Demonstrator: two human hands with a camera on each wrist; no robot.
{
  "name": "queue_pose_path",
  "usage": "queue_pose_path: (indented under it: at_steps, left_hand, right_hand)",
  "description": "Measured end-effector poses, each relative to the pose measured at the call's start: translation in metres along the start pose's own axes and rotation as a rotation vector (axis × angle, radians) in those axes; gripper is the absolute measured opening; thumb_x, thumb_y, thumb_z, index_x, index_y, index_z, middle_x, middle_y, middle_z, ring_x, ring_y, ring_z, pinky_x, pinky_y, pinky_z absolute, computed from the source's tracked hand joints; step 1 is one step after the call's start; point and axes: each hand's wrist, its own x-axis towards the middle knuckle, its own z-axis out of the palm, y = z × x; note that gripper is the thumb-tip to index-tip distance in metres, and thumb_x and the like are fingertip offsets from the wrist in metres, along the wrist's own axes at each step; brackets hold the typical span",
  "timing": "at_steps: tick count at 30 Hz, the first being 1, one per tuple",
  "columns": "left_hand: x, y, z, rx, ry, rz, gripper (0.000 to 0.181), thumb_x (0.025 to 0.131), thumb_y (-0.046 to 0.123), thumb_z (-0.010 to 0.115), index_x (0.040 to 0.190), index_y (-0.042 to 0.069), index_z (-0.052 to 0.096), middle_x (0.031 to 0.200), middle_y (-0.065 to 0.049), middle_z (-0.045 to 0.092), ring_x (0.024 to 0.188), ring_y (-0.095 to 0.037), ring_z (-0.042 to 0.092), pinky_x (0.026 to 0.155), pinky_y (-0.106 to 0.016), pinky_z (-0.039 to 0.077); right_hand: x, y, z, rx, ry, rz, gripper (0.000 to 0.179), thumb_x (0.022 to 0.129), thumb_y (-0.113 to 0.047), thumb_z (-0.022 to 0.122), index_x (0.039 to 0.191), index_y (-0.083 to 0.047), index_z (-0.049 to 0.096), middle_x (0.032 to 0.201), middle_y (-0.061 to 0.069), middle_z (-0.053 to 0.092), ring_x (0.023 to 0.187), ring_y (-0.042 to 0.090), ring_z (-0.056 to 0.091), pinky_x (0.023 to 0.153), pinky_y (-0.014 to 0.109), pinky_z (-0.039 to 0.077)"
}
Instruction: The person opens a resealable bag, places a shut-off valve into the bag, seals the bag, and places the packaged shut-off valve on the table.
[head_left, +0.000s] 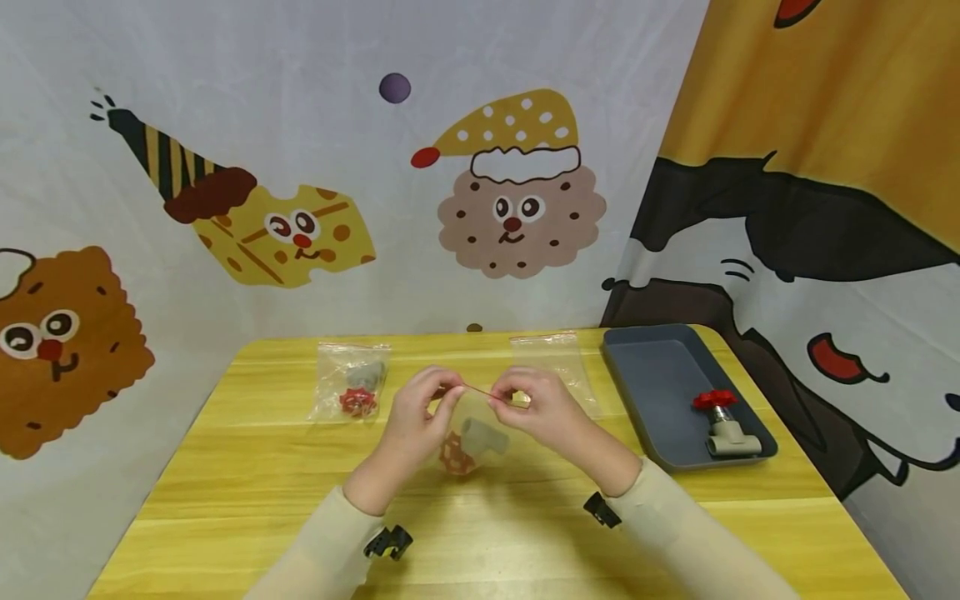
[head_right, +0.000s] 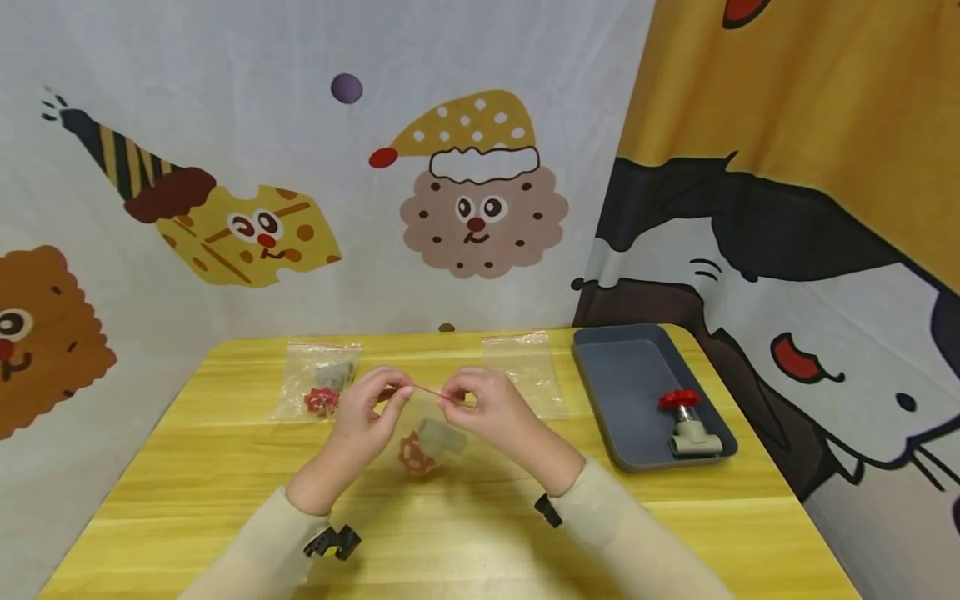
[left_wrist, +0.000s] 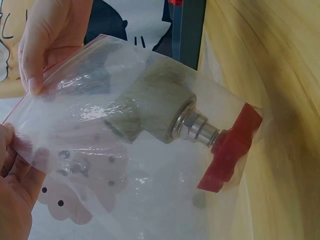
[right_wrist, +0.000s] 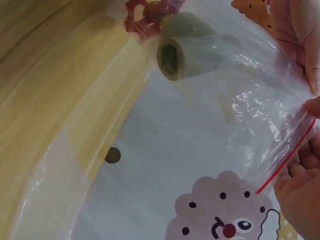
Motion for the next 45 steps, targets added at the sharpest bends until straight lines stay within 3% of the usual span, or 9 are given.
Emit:
queue_pose_path:
  at_steps: [7, 15, 27, 35, 45]
  left_hand:
    - [0.003, 0.0, 0.0, -0.022, 0.031, 0.02, 0.012, 0.082, -0.007, 0.067, 0.09, 0.002, 0.064, 0.086, -0.005, 0.064, 0.077, -0.015, 0.062, 0.072, -0.022, 0.056]
    - [0.002, -0.001, -0.004, -0.043, 0.033, -0.059, 0.004, 0.087, -0.001, 0.064, 0.09, 0.002, 0.065, 0.086, -0.006, 0.064, 0.078, -0.014, 0.062, 0.073, -0.023, 0.057]
    - [-0.001, -0.001, -0.004, -0.053, 0.076, -0.088, 0.006, 0.084, -0.006, 0.065, 0.088, -0.002, 0.063, 0.084, -0.012, 0.064, 0.075, -0.018, 0.062, 0.069, -0.034, 0.059]
    - [0.009, 0.03, -0.014, -0.032, 0.07, -0.094, 0.005, 0.087, -0.008, 0.06, 0.083, -0.008, 0.06, 0.08, -0.015, 0.062, 0.072, -0.023, 0.06, 0.069, -0.027, 0.058]
    - [0.01, 0.03, -0.015, -0.048, 0.086, -0.111, 0.003, 0.086, -0.009, 0.061, 0.083, -0.007, 0.06, 0.081, -0.017, 0.062, 0.072, -0.023, 0.059, 0.068, -0.023, 0.057]
  right_hand:
    - [-0.002, 0.003, -0.003, -0.004, 0.02, -0.012, 0.008, 0.08, -0.002, 0.071, 0.079, -0.01, 0.069, 0.078, -0.003, 0.066, 0.072, 0.007, 0.059, 0.065, 0.022, 0.053]
    - [-0.007, 0.007, -0.005, -0.01, 0.027, -0.009, 0.01, 0.079, -0.001, 0.072, 0.079, -0.01, 0.069, 0.078, -0.004, 0.065, 0.073, 0.005, 0.059, 0.066, 0.02, 0.053]
    - [-0.011, 0.01, -0.008, -0.026, 0.013, 0.006, 0.007, 0.08, -0.002, 0.071, 0.078, -0.009, 0.069, 0.078, -0.008, 0.064, 0.073, 0.004, 0.057, 0.065, 0.02, 0.053]
    - [-0.015, 0.011, -0.012, -0.031, 0.005, 0.005, 0.009, 0.08, -0.003, 0.071, 0.078, -0.012, 0.068, 0.077, -0.009, 0.062, 0.072, 0.003, 0.056, 0.064, 0.021, 0.052]
    - [-0.017, 0.013, -0.016, -0.041, -0.002, -0.005, 0.011, 0.079, -0.003, 0.071, 0.078, -0.013, 0.067, 0.077, -0.01, 0.061, 0.072, 0.003, 0.055, 0.063, 0.024, 0.052]
